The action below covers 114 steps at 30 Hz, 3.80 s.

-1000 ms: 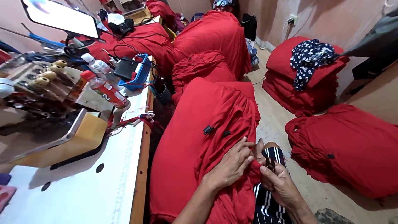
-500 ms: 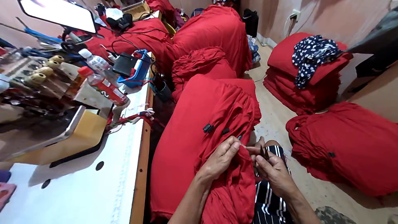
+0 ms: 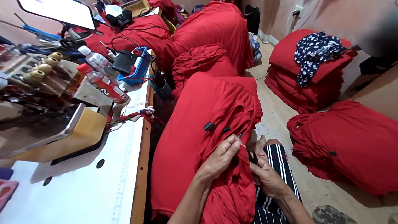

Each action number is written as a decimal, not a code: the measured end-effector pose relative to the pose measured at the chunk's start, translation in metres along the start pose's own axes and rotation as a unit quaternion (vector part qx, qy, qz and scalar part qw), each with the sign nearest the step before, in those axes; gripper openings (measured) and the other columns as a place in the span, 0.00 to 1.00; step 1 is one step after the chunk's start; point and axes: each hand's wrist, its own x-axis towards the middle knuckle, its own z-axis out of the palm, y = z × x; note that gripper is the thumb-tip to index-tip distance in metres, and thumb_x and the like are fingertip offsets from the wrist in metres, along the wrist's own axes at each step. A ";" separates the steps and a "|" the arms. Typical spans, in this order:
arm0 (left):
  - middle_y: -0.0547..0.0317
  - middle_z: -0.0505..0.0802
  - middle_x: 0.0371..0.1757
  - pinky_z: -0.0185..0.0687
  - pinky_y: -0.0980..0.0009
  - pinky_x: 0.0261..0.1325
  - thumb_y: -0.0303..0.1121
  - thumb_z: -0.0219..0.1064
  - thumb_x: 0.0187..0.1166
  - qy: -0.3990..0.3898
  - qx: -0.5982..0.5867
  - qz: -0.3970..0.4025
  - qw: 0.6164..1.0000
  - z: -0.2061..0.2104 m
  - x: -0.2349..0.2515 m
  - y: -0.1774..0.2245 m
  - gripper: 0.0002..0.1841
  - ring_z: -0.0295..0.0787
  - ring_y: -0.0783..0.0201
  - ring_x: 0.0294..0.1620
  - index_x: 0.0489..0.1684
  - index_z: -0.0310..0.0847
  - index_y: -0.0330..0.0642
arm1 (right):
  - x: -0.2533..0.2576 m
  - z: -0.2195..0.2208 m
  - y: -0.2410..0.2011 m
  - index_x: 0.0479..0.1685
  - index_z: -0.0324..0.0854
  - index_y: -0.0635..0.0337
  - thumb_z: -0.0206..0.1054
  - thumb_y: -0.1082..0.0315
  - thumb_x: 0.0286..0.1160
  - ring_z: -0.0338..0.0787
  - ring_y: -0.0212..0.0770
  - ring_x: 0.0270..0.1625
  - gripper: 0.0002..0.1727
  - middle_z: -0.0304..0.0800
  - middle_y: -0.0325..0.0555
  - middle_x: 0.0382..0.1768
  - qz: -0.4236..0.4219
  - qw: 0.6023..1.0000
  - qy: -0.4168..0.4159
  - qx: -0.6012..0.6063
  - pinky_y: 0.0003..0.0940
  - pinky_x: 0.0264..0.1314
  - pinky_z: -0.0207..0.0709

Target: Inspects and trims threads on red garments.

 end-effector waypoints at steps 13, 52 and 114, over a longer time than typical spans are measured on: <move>0.74 0.85 0.33 0.81 0.80 0.48 0.30 0.45 0.91 0.042 -0.067 0.036 0.996 -0.008 -0.004 -0.004 0.14 0.83 0.82 0.38 0.37 0.76 0.46 | -0.014 0.003 -0.017 0.41 0.85 0.41 0.63 0.63 0.81 0.67 0.11 0.16 0.06 0.72 0.15 0.15 -0.091 0.995 0.024 0.030 0.09 0.18 0.61; 0.49 0.90 0.32 0.81 0.77 0.39 0.19 0.64 0.69 0.162 0.317 0.154 0.922 0.011 -0.012 -0.012 0.07 0.84 0.69 0.31 0.37 0.87 0.28 | -0.016 0.017 0.000 0.34 0.80 0.68 0.67 0.68 0.75 0.70 0.15 0.24 0.09 0.78 0.37 0.23 -0.284 0.869 0.088 -0.395 0.08 0.28 0.64; 0.53 0.88 0.63 0.88 0.80 0.53 0.12 0.65 0.64 0.021 -0.026 -0.018 0.999 -0.007 -0.023 0.009 0.24 0.89 0.78 0.48 0.64 0.78 0.21 | -0.025 0.015 -0.003 0.57 0.78 0.65 0.63 0.54 0.84 0.83 0.24 0.36 0.20 0.87 0.46 0.40 -0.292 0.804 0.149 -0.497 0.16 0.40 0.77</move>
